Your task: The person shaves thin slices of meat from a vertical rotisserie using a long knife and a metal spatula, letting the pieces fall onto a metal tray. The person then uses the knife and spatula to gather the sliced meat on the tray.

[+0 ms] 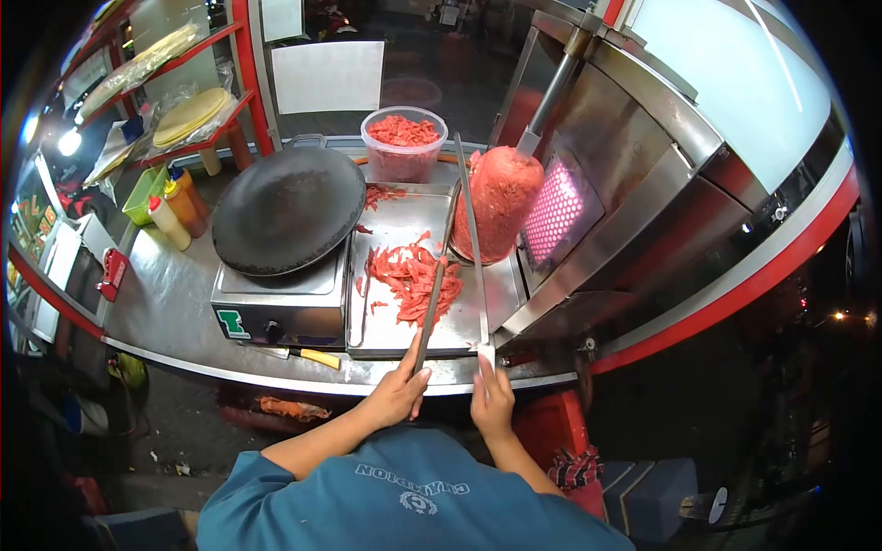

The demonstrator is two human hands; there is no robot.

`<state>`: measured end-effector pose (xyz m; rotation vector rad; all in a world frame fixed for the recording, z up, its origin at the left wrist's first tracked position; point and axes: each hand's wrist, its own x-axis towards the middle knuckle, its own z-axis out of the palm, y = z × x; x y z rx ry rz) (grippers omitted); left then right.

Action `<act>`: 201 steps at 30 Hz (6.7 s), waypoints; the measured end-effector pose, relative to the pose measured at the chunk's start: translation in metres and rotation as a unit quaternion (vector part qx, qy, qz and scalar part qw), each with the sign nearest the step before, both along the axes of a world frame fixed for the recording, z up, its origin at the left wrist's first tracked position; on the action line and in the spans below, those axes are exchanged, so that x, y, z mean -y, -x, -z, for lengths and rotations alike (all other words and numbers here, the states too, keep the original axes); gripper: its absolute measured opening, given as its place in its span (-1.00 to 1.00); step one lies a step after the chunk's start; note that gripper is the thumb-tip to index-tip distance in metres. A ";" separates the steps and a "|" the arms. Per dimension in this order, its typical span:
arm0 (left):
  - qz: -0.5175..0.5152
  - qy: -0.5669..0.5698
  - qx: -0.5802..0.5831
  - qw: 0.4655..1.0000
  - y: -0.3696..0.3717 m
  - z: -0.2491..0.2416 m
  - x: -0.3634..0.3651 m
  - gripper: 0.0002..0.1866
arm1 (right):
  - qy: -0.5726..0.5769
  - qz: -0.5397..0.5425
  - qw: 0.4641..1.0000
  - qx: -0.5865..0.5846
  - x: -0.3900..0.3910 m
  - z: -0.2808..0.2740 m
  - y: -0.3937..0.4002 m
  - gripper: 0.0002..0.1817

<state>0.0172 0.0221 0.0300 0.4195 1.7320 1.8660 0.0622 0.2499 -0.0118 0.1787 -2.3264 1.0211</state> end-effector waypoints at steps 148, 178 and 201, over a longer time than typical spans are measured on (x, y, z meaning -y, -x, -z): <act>0.027 -0.316 0.233 0.919 0.017 0.009 -0.021 -0.26 | -0.008 -0.019 0.993 0.117 -0.021 0.021 -0.081 -0.48; 0.024 -0.020 0.042 0.999 -0.035 0.019 0.022 -0.20 | 0.054 -0.031 0.998 -0.029 -0.019 0.025 0.008 -0.52; -0.007 0.002 0.014 1.000 0.005 0.001 -0.012 -0.19 | 0.008 0.001 0.999 0.038 -0.019 0.045 -0.064 -0.56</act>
